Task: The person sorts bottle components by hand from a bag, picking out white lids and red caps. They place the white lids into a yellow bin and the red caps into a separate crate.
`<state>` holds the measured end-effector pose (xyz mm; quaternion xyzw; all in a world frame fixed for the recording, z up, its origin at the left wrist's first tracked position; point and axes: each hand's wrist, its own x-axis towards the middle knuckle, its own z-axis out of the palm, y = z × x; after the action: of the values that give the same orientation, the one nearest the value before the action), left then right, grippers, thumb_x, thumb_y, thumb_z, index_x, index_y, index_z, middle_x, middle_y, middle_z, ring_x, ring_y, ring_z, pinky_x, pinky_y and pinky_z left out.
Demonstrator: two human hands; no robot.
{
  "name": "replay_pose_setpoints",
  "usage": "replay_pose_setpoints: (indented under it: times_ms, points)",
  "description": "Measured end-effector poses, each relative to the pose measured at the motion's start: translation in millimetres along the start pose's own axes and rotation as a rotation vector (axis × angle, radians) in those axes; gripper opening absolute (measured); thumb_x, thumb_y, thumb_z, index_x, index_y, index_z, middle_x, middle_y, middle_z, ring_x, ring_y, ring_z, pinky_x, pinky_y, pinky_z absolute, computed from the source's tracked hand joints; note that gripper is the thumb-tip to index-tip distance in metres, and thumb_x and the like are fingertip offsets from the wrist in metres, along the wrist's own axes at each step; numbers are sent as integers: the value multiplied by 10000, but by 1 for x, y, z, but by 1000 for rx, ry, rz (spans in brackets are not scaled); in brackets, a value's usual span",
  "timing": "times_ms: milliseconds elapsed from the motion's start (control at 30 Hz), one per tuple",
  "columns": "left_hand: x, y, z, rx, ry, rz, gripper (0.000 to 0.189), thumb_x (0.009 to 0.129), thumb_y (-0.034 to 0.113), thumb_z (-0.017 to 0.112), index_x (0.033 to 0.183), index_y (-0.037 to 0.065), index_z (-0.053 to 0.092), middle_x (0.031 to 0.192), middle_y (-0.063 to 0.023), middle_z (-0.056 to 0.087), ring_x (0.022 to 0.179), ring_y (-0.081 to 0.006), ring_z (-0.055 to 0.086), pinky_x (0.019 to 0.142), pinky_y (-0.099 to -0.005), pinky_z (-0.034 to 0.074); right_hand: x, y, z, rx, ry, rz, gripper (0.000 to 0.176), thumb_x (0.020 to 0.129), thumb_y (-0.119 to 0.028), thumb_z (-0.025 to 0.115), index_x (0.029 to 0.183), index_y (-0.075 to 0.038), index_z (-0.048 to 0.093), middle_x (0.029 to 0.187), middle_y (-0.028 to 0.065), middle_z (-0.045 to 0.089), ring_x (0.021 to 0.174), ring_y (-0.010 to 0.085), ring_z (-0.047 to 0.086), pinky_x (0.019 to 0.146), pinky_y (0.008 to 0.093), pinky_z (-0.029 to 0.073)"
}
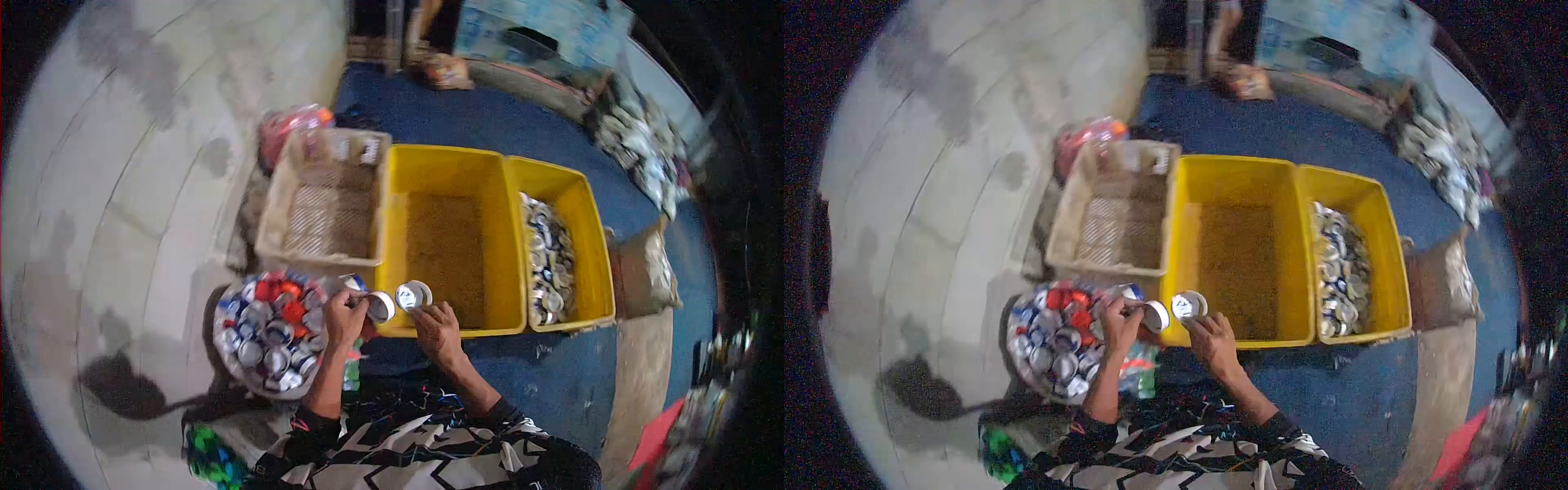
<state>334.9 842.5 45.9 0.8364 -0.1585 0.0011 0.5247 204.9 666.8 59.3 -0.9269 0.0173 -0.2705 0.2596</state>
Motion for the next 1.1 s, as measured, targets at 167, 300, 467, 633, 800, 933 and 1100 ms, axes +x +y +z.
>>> replay_pose_setpoints:
  times_ms: [167, 300, 467, 633, 800, 933, 1100]
  points:
    - [23, 61, 129, 111, -171, 150, 107, 742, 124, 717, 836, 75, 700, 814, -147, 684, 762, -320, 664, 687, -402, 517, -50, 99, -76, -168, 66, 203, 234, 728, -30, 661, 952, -92, 692, 921, 67, 665, 820, 278, 580, 731, 382, 488]
    - [32, 140, 236, 250, -406, 438, 91, 758, 109, 685, 839, 68, 685, 843, -161, 669, 803, -359, 642, 712, -439, 512, -83, 171, -138, -212, 173, 334, 260, 731, -37, 656, 984, -89, 680, 932, 64, 665, 813, 286, 578, 738, 384, 491]
    - [53, 198, 362, 273, -659, 706, 72, 778, 84, 604, 826, 50, 645, 824, -182, 642, 808, -377, 634, 706, -475, 502, -95, 249, -188, -304, 257, 466, 290, 725, -10, 596, 1002, -70, 655, 948, 94, 650, 879, 313, 580, 778, 405, 481]
    - [103, 259, 455, 480, -758, 897, 174, 845, 139, 514, 875, 47, 659, 868, -194, 650, 778, -398, 647, 676, -503, 518, -41, 329, -240, -343, 369, 387, 225, 767, -10, 587, 983, -39, 642, 896, 133, 622, 828, 326, 561, 739, 420, 468]
    - [147, 294, 497, 548, -541, 892, 209, 828, 90, 508, 939, 43, 678, 959, -211, 638, 878, -373, 644, 742, -483, 516, 5, 411, -257, -331, 511, 469, 293, 795, -8, 560, 1083, 8, 609, 1062, 196, 624, 943, 368, 579, 832, 430, 477]
    - [151, 272, 481, 515, -482, 718, 163, 753, 14, 530, 807, 6, 684, 864, -216, 665, 805, -395, 657, 709, -477, 530, -13, 415, -246, -240, 501, 605, 202, 786, -21, 575, 975, -16, 646, 1020, 177, 650, 944, 370, 596, 826, 425, 489]
    - [144, 201, 412, 408, -486, 503, 117, 786, 88, 603, 793, 2, 682, 806, -219, 660, 805, -405, 655, 689, -491, 531, -27, 382, -213, -164, 334, 719, 201, 773, -5, 564, 948, -35, 658, 943, 185, 655, 864, 392, 604, 757, 424, 498]
